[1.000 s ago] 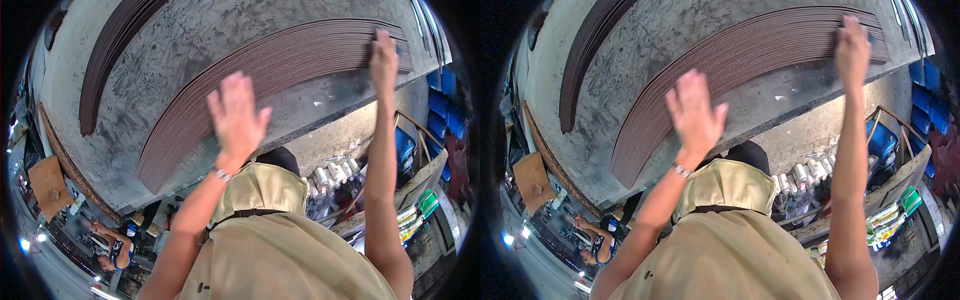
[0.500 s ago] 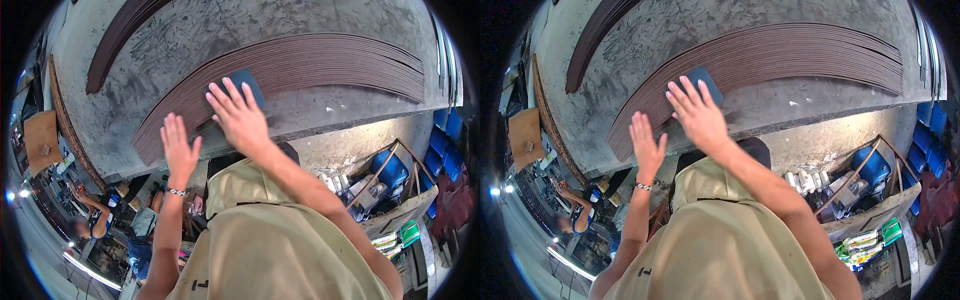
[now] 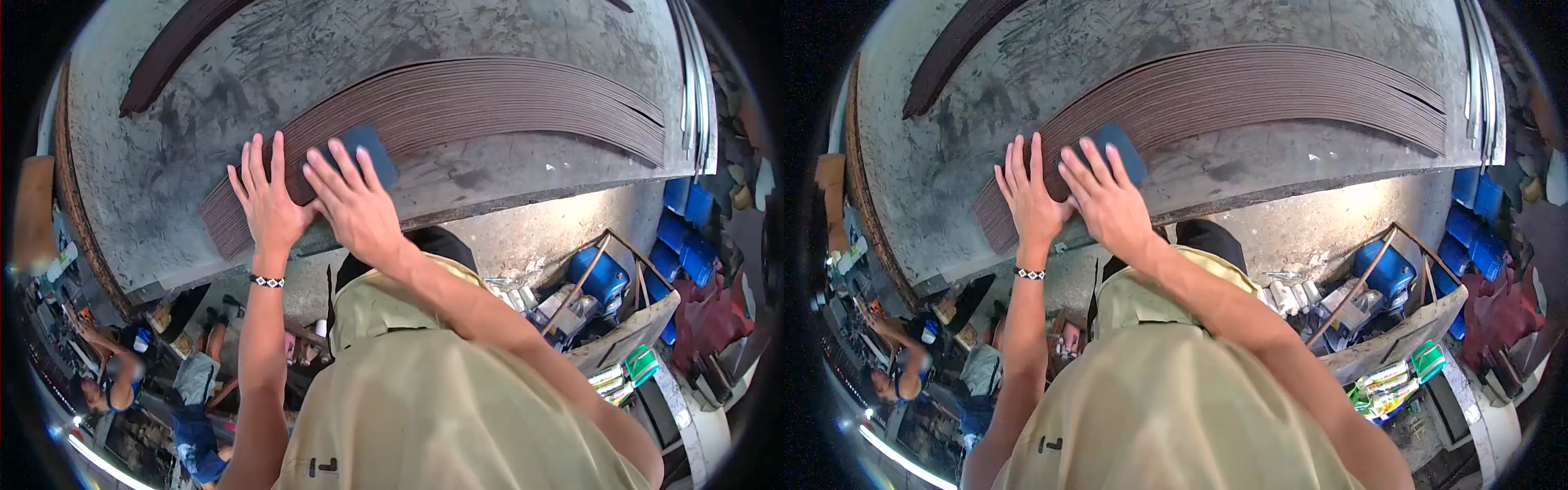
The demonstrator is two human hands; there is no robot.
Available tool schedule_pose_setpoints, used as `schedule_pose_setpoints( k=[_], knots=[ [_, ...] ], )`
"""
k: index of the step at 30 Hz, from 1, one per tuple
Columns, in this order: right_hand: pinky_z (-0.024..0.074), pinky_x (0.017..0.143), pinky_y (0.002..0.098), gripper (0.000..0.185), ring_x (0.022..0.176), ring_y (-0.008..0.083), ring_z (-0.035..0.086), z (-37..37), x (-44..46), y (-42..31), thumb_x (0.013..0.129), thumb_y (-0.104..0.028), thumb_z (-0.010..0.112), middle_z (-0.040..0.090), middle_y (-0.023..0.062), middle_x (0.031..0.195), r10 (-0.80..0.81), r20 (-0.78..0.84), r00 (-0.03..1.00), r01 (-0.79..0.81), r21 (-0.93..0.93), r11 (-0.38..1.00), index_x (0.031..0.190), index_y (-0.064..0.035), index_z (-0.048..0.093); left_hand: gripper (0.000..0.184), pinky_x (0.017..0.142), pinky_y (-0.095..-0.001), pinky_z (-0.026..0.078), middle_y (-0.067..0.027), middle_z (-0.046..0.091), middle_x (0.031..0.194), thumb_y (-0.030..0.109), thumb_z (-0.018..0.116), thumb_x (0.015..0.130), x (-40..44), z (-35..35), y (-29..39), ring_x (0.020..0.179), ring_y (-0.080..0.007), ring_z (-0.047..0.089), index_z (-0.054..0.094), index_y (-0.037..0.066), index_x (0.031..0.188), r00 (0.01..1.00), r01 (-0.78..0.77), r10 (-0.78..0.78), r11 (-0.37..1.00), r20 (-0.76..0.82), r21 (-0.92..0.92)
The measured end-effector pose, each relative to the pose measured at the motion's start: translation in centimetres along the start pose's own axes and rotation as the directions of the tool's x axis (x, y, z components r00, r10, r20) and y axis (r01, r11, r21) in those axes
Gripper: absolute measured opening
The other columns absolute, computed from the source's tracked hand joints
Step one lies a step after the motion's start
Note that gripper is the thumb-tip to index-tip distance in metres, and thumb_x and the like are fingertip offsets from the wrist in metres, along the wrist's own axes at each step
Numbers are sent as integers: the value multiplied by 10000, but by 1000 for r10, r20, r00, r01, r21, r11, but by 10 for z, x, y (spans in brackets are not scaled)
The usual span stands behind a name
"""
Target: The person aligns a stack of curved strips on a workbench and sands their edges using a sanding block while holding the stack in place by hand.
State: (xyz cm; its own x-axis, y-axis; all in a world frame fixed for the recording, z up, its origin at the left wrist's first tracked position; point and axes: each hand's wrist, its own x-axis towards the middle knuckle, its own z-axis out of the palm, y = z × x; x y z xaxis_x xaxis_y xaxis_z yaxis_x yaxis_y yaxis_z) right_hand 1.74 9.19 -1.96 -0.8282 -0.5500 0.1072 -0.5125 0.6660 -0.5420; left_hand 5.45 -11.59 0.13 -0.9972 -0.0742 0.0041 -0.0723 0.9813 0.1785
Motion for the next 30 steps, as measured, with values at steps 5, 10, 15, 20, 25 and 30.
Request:
schedule_pose_setpoints(
  k=[5,10,15,20,25,30],
  knots=[
    [221,1369,614,650,1702,340,284,-92,-30,131,1030,-189,700,420,8,1800,82,-130,988,-134,-472,871,1658,-270,553,1218,1333,-712,190,-148,348,1785,772,838,807,-2,8,0,1651,-364,333,335,232,1776,997,-4,2,1000,-76,-24],
    [223,1362,619,619,1705,354,281,-89,-41,149,1045,-183,704,413,17,1807,279,-321,905,-398,-407,822,1648,-240,575,1224,1332,-718,192,-156,360,1769,784,827,804,-10,10,-2,1640,-369,338,323,245,1780,996,-7,4,1000,-87,-30],
    [260,1342,620,633,1652,365,379,-16,-32,4,974,-162,773,507,18,1744,67,-72,995,-79,-188,979,1585,-250,637,1206,1317,-724,215,-165,374,1764,809,787,833,-5,11,-6,1638,-371,349,313,232,1781,995,-12,11,1000,-99,-12],
    [323,1299,637,375,1611,367,455,-106,-21,139,1019,-58,666,560,52,1709,232,-343,910,-369,-418,830,1353,-158,803,1187,1310,-725,232,-164,387,1753,814,774,845,-8,11,-6,1626,-378,366,318,241,1779,990,-32,27,999,-139,-34],
    [264,1338,640,561,1644,374,394,-5,-19,-5,1037,-177,686,495,108,1740,126,-201,972,-179,-277,944,1592,-162,607,1200,1329,-715,200,-163,369,1766,758,830,823,-10,11,-6,1642,-378,339,310,257,1781,993,-10,-1,997,-121,-83],
    [294,1336,623,575,1637,317,428,-60,-29,65,1009,-67,644,527,15,1736,-21,-71,997,-12,-439,898,1576,-162,642,1241,1359,-693,142,-176,319,1800,627,917,788,-11,8,-11,1684,-380,264,288,251,1790,993,-32,11,983,-115,-180]
  ],
)
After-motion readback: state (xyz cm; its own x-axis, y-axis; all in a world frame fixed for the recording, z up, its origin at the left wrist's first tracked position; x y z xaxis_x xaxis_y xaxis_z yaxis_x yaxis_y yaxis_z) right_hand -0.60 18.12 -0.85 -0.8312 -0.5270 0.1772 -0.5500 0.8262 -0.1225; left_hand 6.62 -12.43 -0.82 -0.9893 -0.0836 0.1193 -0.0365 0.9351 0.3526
